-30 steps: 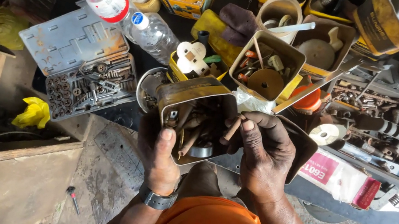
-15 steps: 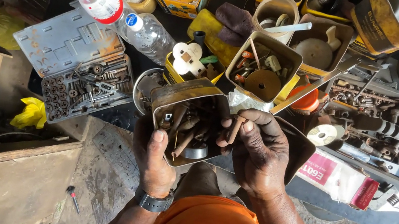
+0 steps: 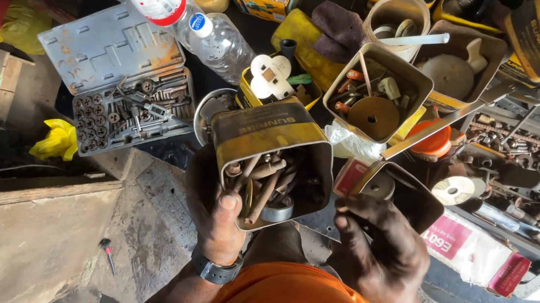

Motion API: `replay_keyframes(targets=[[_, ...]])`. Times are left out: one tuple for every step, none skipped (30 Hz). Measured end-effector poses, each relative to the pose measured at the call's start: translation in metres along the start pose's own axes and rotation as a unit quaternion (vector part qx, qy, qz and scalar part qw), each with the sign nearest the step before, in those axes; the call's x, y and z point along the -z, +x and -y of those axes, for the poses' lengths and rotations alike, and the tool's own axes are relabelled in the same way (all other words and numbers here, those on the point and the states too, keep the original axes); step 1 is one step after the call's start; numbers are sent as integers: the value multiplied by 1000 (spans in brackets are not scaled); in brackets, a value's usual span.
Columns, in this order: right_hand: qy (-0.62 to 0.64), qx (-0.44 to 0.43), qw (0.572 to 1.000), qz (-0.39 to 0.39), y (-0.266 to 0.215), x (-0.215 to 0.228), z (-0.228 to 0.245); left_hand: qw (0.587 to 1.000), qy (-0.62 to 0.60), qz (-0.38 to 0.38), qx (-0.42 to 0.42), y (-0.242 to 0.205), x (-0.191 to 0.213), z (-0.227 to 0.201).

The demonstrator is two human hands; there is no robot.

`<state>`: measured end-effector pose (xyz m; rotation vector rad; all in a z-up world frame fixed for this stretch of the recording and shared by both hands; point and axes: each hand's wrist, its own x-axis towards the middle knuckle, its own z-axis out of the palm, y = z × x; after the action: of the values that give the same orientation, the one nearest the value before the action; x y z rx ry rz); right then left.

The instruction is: Searching for a specific bolt in a container and using a die from a tap and die set to re-thread it.

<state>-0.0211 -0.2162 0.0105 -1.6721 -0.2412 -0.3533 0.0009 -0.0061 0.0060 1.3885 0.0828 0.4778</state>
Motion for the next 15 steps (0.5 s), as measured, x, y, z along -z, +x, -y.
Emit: replay_keyframes(targets=[[1, 0, 1000, 1, -4, 2, -3, 1000, 1, -1, 0, 3, 2, -2], [-27, 81, 996, -1, -8, 4, -6, 990, 126, 18, -56, 6, 4, -4], [-55, 162, 985, -2, -12, 7, -9, 962, 249, 36, -110, 9, 5, -6], [-55, 162, 985, -3, -9, 6, -2, 962, 249, 37, -110, 6, 5, -5], [-77, 179, 981, 4, -6, 6, 6, 980, 183, 29, -79, 3, 4, -4], [-98, 196, 976, 12, -3, 6, 14, 992, 116, 22, -47, 0, 3, -3], [-98, 196, 976, 11, -3, 6, 17, 992, 117, 22, -47, -1, 2, -2], [-133, 221, 966, 21, -2, 6, 21, 993, 108, 17, -37, -2, 1, -2], [-168, 246, 954, 31, -2, 5, 24, 995, 99, 12, -28, -3, 0, -2], [-168, 247, 954, 30, 4, 4, 31, 995, 99, 13, -28, -2, -2, -2], [-163, 253, 952, 47, 10, 2, 37, 996, 77, 22, -36, -1, -3, -3], [-159, 260, 950, 64, 16, 0, 44, 997, 55, 31, -45, 0, -5, -3], [-159, 260, 950, 64, 19, -3, 43, 997, 55, 31, -45, 1, -7, -6], [-169, 279, 943, 62, 22, -5, 43, 997, 65, 31, -41, 2, -9, -9], [-179, 299, 936, 60, 25, -7, 43, 996, 75, 31, -38, 2, -11, -12]])
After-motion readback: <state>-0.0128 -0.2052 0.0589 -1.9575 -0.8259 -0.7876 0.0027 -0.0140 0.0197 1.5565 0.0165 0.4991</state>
